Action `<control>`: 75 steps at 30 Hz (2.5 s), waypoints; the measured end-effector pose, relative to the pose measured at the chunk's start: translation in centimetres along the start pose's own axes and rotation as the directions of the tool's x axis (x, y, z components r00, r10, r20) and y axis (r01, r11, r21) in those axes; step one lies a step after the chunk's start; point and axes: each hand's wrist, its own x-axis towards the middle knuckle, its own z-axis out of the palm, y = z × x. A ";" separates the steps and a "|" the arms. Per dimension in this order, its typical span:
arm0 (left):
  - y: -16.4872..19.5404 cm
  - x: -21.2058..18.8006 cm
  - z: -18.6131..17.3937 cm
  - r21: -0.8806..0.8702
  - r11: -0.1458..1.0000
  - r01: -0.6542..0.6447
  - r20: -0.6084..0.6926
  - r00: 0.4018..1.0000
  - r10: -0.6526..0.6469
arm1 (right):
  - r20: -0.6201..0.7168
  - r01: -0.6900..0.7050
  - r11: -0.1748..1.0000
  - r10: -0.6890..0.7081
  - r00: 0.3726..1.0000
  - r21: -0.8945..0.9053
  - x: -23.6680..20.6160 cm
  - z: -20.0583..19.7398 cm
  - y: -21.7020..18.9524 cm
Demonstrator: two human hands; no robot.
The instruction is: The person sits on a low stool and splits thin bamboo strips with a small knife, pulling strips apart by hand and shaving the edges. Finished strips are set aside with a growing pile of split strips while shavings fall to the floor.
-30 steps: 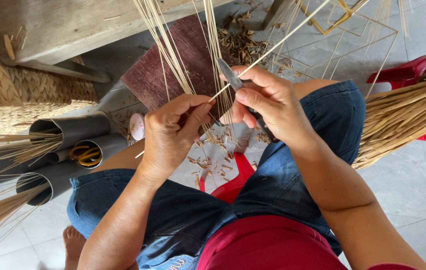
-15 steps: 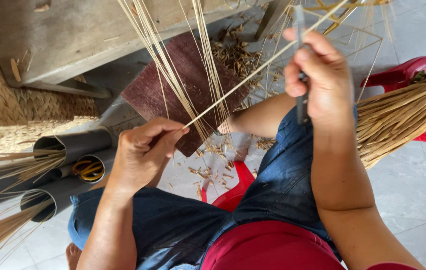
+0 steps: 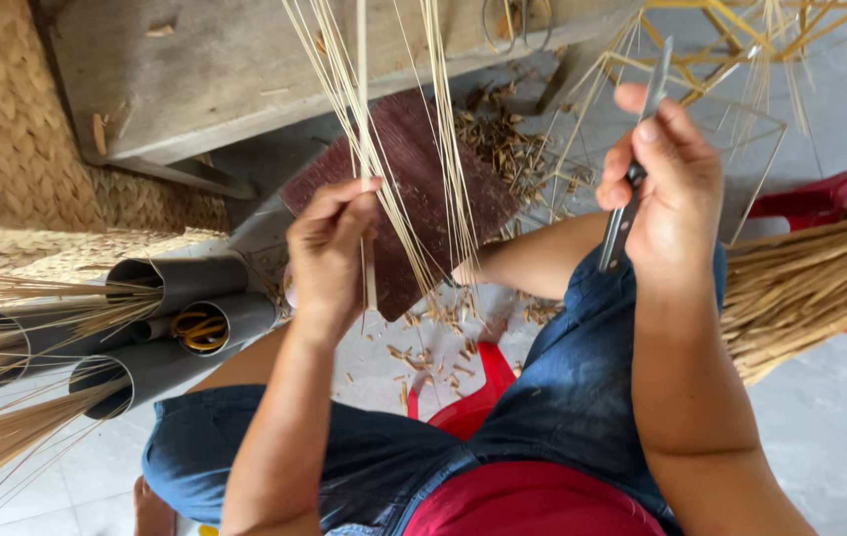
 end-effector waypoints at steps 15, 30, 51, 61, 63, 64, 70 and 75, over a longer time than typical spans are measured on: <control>-13.6 9.3 6.9 0.420 0.870 0.258 -0.306 0.943 -0.132 | 0.037 -0.078 0.991 0.083 0.996 -0.105 0.5 2.0 0.1; -12.2 4.3 -2.8 0.749 0.660 0.058 -0.343 0.887 0.311 | 0.058 -0.115 0.985 0.124 0.991 -0.128 0.2 2.8 0.5; -5.2 3.7 -4.9 -0.224 0.934 0.280 -0.138 0.939 -0.315 | 0.132 -0.133 0.981 0.152 0.980 -0.139 0.3 3.6 1.7; 0.0 1.3 -3.9 -0.318 0.942 0.112 -0.108 0.982 -0.153 | 0.174 -0.166 0.976 0.189 0.966 -0.139 0.4 3.9 3.0; 0.9 0.3 -3.8 -0.273 0.955 0.113 -0.140 0.978 -0.156 | 0.209 -0.154 0.977 0.182 0.961 -0.146 0.3 4.2 3.3; 1.3 -0.2 -3.7 -0.250 0.961 0.116 -0.155 0.975 -0.158 | 0.225 -0.149 0.978 0.180 0.958 -0.149 0.3 4.4 3.4; 1.6 -3.5 -1.2 0.147 0.978 0.146 0.005 0.989 -0.149 | 0.399 -0.155 0.863 0.373 0.838 -0.480 -1.2 6.3 3.7; 0.8 -4.1 0.9 0.089 0.990 0.106 0.280 0.952 -0.127 | 0.518 -0.153 0.884 0.390 0.761 -0.441 -1.9 7.2 4.3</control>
